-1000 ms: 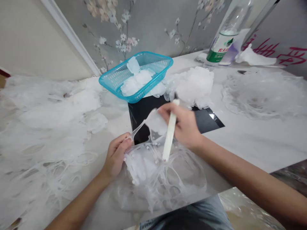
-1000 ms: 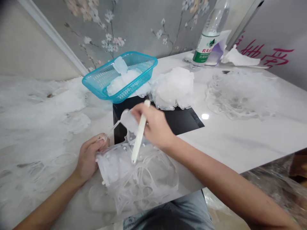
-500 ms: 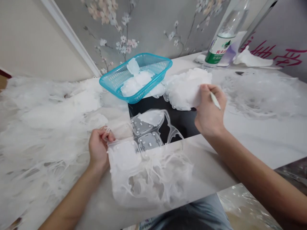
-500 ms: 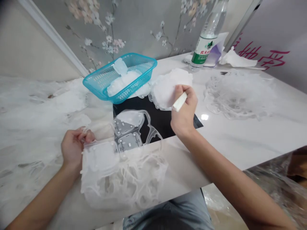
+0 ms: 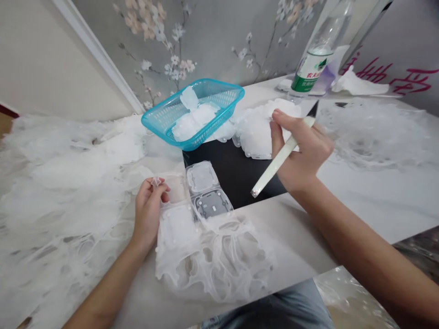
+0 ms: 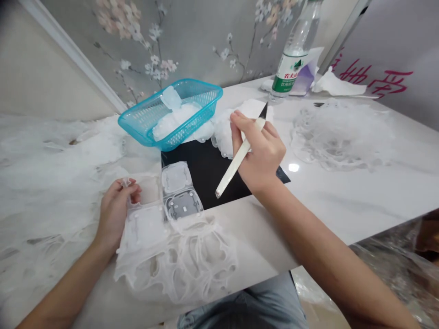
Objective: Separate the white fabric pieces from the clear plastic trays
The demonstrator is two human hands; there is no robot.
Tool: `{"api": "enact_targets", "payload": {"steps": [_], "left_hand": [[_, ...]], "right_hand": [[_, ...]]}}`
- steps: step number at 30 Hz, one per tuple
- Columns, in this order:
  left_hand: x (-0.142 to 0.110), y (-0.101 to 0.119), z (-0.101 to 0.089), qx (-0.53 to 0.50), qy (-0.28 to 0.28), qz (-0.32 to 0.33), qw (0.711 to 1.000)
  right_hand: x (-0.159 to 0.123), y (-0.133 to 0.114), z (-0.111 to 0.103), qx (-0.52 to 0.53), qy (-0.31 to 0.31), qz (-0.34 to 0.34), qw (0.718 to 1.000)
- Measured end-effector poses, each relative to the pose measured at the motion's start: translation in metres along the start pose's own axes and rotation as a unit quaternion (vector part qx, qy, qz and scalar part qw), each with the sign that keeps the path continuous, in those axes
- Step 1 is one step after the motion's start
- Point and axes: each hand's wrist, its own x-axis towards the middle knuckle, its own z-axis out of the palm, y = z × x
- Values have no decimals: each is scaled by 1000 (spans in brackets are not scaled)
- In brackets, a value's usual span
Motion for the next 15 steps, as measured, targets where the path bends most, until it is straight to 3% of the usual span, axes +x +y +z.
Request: {"api": "enact_targets", "payload": {"steps": [2, 5, 9, 13, 15], "left_hand": [[0, 0, 0, 0, -1, 3, 1000], [-2, 0, 0, 2, -6, 5, 1000], [-3, 0, 1, 2, -9, 6, 1000], [-3, 1, 1, 1, -2, 2, 1000], [-2, 1, 1, 0, 2, -2, 1000]], "right_hand": [[-2, 8, 4, -50, -84, -15, 995], [-11, 5, 10, -97, -250, -28, 963], [-36, -31, 11, -1, -313, -101, 944], [-65, -65, 9, 127, -448, -175, 867], [-71, -69, 11, 126, -476, -177, 852]]}}
